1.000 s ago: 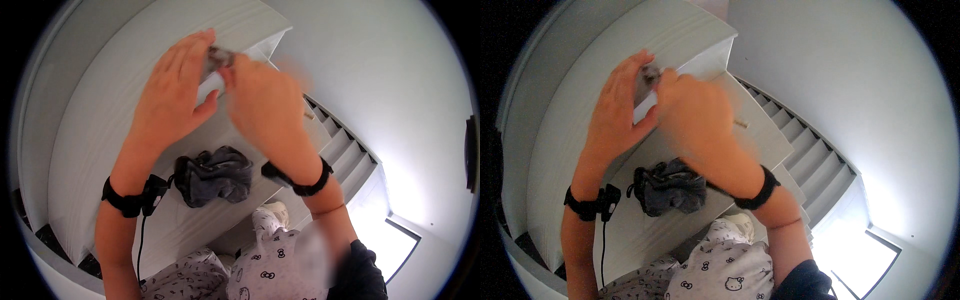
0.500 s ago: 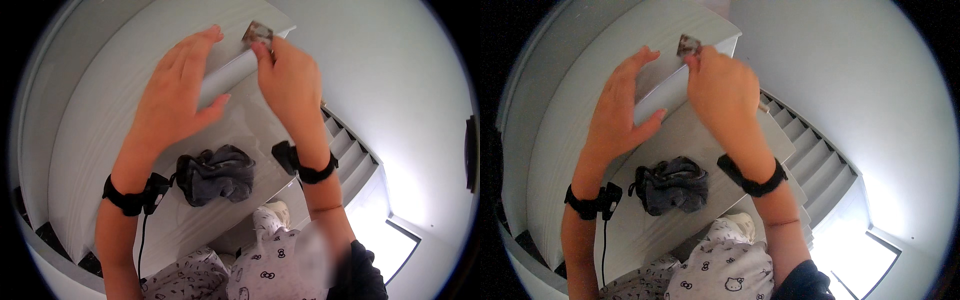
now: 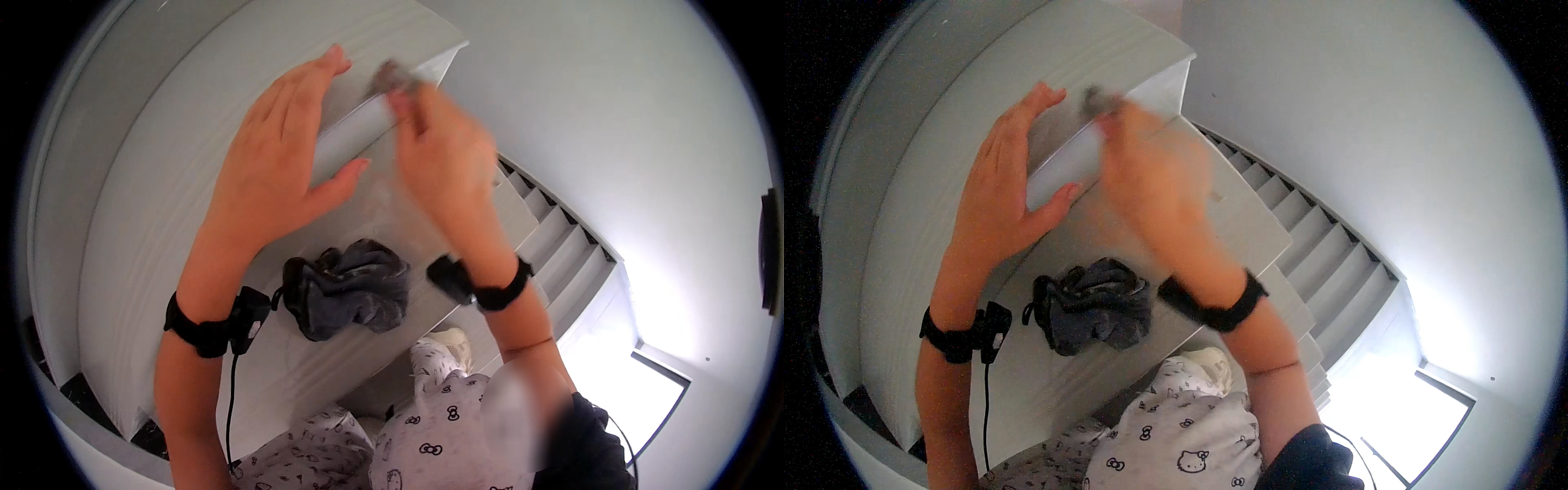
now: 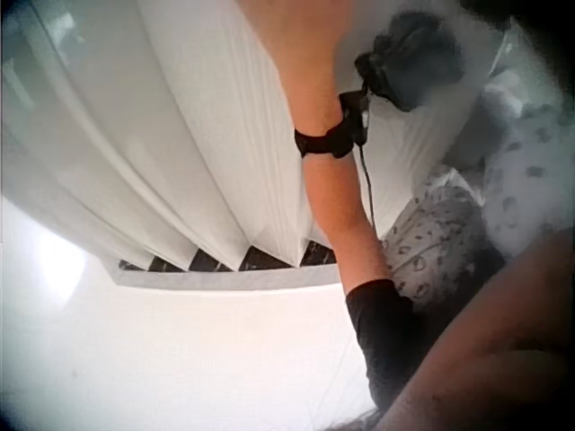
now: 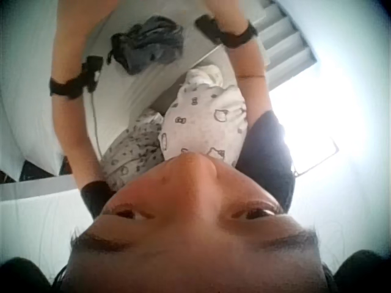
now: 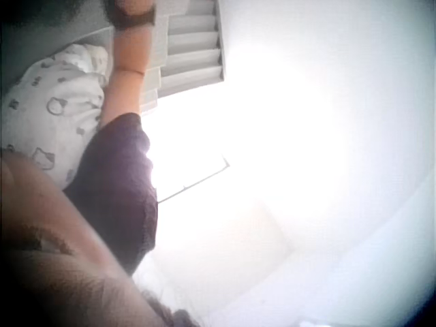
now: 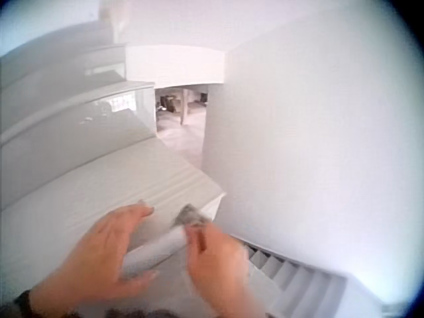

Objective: The person cleans a stairwell by wiping the white stairs with a cloth and using a scraper to remove debris from the edges.

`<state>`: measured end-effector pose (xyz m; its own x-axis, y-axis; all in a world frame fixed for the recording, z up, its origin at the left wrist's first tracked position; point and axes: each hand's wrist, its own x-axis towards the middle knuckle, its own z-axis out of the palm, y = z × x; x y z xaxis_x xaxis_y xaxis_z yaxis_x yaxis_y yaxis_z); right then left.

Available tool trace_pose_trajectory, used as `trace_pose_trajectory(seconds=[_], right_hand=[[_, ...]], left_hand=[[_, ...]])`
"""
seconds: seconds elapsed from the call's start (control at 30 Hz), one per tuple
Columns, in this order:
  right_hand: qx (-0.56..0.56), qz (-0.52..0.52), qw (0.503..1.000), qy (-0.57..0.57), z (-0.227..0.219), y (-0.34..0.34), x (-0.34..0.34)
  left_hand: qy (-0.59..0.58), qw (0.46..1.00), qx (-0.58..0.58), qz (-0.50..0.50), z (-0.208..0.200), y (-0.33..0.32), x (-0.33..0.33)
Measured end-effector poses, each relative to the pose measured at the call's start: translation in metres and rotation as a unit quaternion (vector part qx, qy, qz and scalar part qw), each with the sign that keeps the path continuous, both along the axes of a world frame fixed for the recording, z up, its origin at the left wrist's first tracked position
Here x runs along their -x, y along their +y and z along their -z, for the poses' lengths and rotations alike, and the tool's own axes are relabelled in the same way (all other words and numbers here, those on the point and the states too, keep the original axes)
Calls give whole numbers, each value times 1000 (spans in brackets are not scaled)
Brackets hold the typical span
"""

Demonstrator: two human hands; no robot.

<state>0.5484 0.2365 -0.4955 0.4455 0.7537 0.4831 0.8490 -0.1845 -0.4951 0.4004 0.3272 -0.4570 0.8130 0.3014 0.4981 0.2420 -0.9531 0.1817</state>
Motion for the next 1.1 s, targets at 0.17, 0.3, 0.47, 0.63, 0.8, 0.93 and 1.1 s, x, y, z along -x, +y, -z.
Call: trace_pose_trajectory(seconds=[0.17, 0.3, 0.47, 0.63, 0.8, 0.93, 1.1], right_hand=[[-94, -39, 994, 36, 10, -5, -5], [-118, -46, 992, 3, 5, 3, -13], [-128, -86, 987, 53, 22, 4, 9], [-152, -1, 960, 236, 31, 22, -18], [-164, -184, 941, 230, 65, 7, 4], [-230, -106, 878, 405, 38, 27, -28], [-192, -228, 919, 256, 52, 14, -1]], left_hand=[[-6, 1000, -2, 13, 5, -4, -2], [-1, 1000, -2, 14, 6, -1, 0], [23, 1000, -14, -5, 8, -3, 1], [16, 1000, -5, -2, 0, 1, -7], [15, 1000, -10, -4, 10, -6, -2], [34, 999, -17, -18, -17, 4, -7], [33, 999, -22, -14, -15, 2, -5]])
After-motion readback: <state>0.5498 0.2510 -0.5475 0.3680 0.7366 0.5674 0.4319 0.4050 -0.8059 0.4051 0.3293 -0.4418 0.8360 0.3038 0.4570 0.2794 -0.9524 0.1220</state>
